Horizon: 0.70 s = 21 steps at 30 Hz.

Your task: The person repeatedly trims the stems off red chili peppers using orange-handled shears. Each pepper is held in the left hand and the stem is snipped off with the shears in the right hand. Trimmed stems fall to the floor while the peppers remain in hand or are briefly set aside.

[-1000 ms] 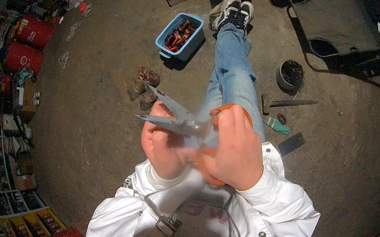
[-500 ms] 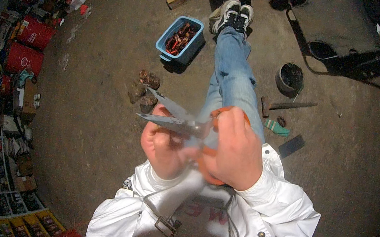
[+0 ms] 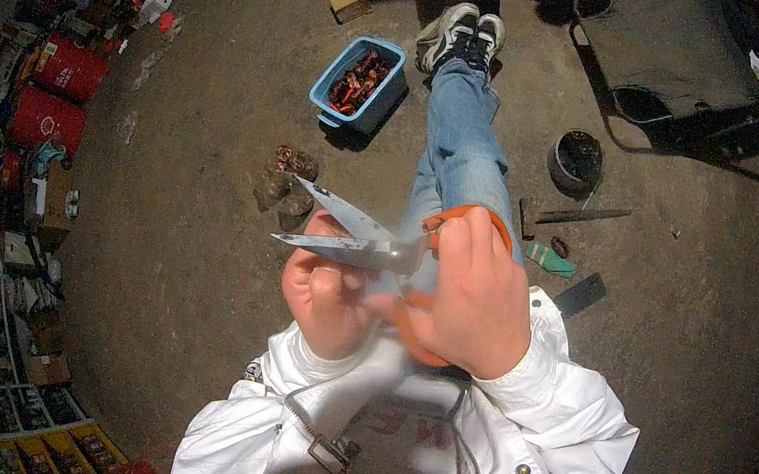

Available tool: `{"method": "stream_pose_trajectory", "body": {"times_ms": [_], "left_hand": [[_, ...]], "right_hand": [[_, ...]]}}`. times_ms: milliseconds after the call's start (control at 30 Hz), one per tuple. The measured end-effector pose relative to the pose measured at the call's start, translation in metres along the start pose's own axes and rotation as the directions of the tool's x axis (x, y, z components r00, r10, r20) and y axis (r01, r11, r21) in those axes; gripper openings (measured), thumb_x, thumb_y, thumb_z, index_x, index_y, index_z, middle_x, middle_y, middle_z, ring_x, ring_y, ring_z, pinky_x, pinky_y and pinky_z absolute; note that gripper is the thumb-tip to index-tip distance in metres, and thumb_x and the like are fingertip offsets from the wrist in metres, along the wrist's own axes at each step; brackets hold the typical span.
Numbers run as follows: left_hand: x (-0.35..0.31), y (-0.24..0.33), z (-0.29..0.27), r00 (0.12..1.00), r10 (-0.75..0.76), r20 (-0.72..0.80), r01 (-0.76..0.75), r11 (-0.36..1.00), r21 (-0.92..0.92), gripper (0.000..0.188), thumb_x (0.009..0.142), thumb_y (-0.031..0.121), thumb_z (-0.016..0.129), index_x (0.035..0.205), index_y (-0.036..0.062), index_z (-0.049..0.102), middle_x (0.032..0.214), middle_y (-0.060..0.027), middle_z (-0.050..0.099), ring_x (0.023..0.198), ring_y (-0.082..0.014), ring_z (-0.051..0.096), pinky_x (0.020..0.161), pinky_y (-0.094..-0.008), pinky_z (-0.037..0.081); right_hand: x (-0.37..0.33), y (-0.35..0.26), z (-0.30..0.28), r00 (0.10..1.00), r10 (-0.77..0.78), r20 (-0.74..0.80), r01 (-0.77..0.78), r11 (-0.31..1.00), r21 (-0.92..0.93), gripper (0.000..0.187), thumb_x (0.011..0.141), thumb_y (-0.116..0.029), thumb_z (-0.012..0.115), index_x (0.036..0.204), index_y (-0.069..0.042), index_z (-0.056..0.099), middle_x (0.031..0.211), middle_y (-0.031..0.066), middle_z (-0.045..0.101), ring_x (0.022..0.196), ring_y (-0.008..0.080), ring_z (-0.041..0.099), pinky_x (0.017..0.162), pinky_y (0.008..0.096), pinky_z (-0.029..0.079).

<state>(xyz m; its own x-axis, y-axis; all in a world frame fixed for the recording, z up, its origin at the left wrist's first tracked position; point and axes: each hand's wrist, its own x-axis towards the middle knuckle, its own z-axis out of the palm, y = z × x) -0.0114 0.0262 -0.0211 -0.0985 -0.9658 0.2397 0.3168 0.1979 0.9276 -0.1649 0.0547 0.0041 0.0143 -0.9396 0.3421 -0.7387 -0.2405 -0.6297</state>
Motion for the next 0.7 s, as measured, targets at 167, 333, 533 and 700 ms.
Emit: {"method": "stream_pose_trajectory", "body": {"times_ms": [167,333,533,700], "left_hand": [[-0.0019,0.0028,0.0036,0.999,-0.041,-0.018,0.04,0.998,-0.042,0.024,0.091,0.018,0.046,0.092,-0.0048,0.054,0.098,-0.0114,0.054,0.072,-0.0133,0.054,0.062,-0.0267,0.044],[-0.004,0.0054,0.007,0.99,-0.109,-0.092,0.103,0.992,-0.07,0.024,0.091,0.018,0.046,0.09,-0.0047,0.054,0.097,-0.0111,0.053,0.071,-0.0138,0.053,0.062,-0.0266,0.043],[0.001,0.0032,0.0017,0.999,-0.032,-0.027,0.03,0.997,-0.068,0.024,0.089,0.017,0.046,0.077,-0.0033,0.054,0.096,-0.0111,0.051,0.068,-0.0113,0.05,0.058,-0.0246,0.039],[-0.0005,0.0015,-0.0003,0.998,-0.057,-0.012,0.056,0.997,-0.059,0.026,0.089,0.02,0.048,0.079,-0.0028,0.053,0.097,-0.0108,0.05,0.069,-0.0111,0.049,0.058,-0.0241,0.038]], "right_hand": [[-0.0027,0.0016,-0.0008,1.0,0.021,0.023,-0.022,0.999,0.041,0.071,0.067,-0.057,0.078,0.096,0.002,0.051,0.089,0.0146,0.048,0.071,0.0314,0.058,0.056,0.0377,0.048],[-0.0042,0.0038,0.0024,0.999,0.026,0.048,-0.032,0.99,0.137,0.072,0.063,-0.055,0.082,0.095,0.002,0.052,0.088,0.014,0.05,0.07,0.0305,0.058,0.057,0.0369,0.048],[-0.0019,0.0035,-0.0026,0.999,-0.038,-0.011,0.038,0.998,0.047,0.072,0.059,-0.051,0.085,0.095,0.001,0.051,0.087,0.0126,0.05,0.071,0.0306,0.057,0.059,0.0368,0.047],[-0.0032,0.0024,-0.0052,0.999,0.0,0.039,-0.002,0.999,0.049,0.07,0.065,-0.056,0.08,0.095,0.002,0.054,0.088,0.0128,0.051,0.072,0.0311,0.06,0.057,0.0376,0.049]]}}
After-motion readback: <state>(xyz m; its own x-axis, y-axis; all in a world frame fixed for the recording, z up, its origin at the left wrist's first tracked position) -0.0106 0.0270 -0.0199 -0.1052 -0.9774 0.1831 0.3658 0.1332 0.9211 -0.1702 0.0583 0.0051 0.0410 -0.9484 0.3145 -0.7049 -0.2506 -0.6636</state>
